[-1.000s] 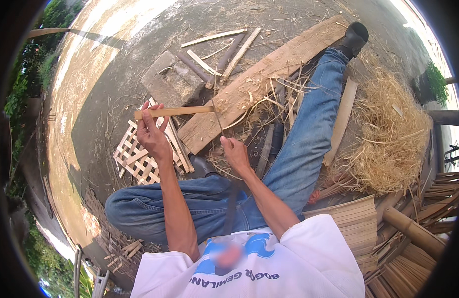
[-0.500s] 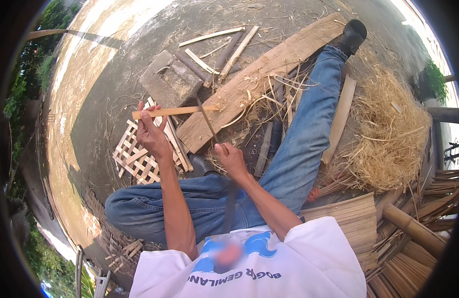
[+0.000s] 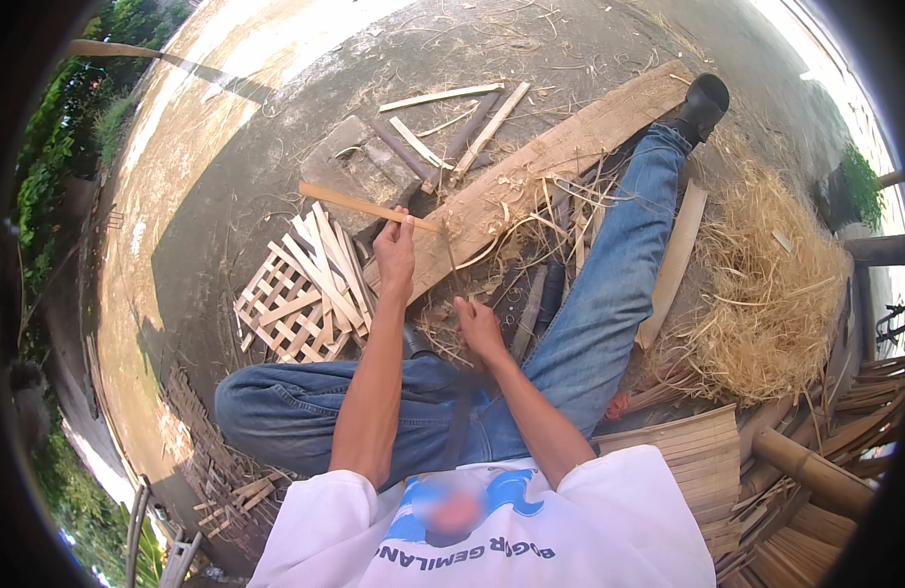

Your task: The person sits on the ground and uses a curved knife to shave thin strips from small wooden pieces. They repeatedly hold the wood, draw the blade along its length to remove shavings, and place the finished pieces aside.

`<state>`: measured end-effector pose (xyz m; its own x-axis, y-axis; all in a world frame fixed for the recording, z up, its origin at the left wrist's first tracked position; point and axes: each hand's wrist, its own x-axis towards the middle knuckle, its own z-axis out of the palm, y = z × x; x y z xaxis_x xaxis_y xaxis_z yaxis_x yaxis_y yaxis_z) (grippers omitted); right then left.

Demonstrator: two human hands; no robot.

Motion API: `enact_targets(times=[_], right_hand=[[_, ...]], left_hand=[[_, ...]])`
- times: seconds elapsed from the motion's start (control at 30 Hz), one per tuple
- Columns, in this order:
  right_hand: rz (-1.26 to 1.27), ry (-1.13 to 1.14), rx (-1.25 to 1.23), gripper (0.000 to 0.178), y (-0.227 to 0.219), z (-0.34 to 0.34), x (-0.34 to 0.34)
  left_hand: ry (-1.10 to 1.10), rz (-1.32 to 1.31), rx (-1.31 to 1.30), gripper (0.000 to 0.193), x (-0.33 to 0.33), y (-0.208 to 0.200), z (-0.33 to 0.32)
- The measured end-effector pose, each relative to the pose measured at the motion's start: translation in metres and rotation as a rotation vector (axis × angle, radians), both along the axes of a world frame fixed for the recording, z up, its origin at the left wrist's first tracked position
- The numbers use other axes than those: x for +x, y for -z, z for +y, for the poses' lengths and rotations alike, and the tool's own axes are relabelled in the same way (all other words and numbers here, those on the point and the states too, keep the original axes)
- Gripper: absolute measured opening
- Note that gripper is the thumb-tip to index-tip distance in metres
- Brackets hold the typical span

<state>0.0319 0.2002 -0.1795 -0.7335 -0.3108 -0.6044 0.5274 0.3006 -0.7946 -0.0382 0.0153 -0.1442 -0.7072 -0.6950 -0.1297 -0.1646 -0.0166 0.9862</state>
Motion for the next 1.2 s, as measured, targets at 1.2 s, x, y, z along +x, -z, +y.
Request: enact_targets(times=[1.2], right_hand=[[0.556, -0.247, 0.447, 0.026, -0.054, 0.055, -0.12]], left_hand=[[0.466, -0.425, -0.171, 0.031, 0.129, -0.148, 0.073]])
